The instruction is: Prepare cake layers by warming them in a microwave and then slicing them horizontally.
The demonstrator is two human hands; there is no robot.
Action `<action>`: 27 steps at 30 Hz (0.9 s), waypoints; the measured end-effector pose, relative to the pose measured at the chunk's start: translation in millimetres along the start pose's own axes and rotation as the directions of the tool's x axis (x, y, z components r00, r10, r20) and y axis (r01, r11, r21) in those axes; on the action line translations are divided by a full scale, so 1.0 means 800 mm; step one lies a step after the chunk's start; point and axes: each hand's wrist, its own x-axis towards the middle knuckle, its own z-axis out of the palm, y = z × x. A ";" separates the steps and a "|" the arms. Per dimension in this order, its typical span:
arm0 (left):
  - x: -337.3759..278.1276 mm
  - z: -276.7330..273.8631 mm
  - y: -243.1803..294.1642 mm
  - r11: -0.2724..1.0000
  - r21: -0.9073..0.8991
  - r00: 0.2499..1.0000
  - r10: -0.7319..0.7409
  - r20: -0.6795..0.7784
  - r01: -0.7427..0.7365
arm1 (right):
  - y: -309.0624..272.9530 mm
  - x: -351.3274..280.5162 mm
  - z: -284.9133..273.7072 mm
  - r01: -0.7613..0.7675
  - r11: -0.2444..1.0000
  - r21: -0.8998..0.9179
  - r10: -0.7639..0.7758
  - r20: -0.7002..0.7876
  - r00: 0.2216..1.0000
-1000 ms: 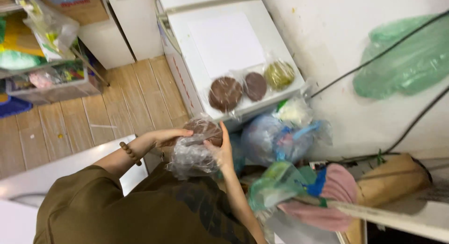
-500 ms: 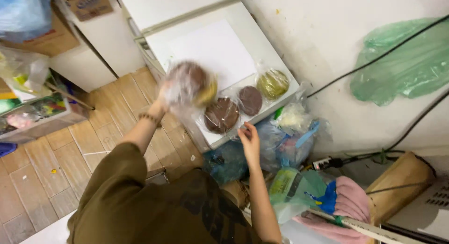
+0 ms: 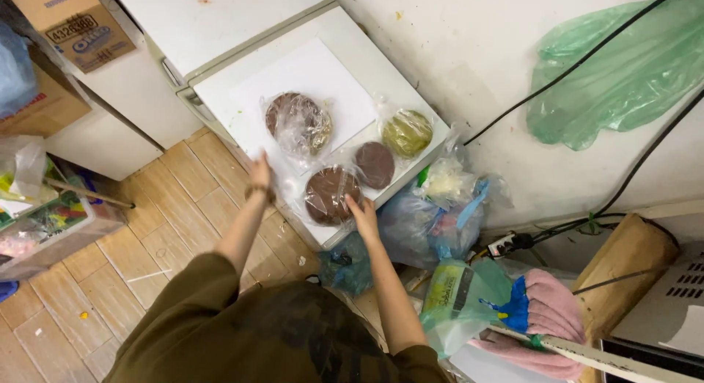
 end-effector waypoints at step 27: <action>0.059 0.315 -0.011 0.115 0.772 0.779 0.031 0.627 -0.625 | 0.250 -0.195 -0.067 -0.286 0.241 0.927 0.313 0.205 0.927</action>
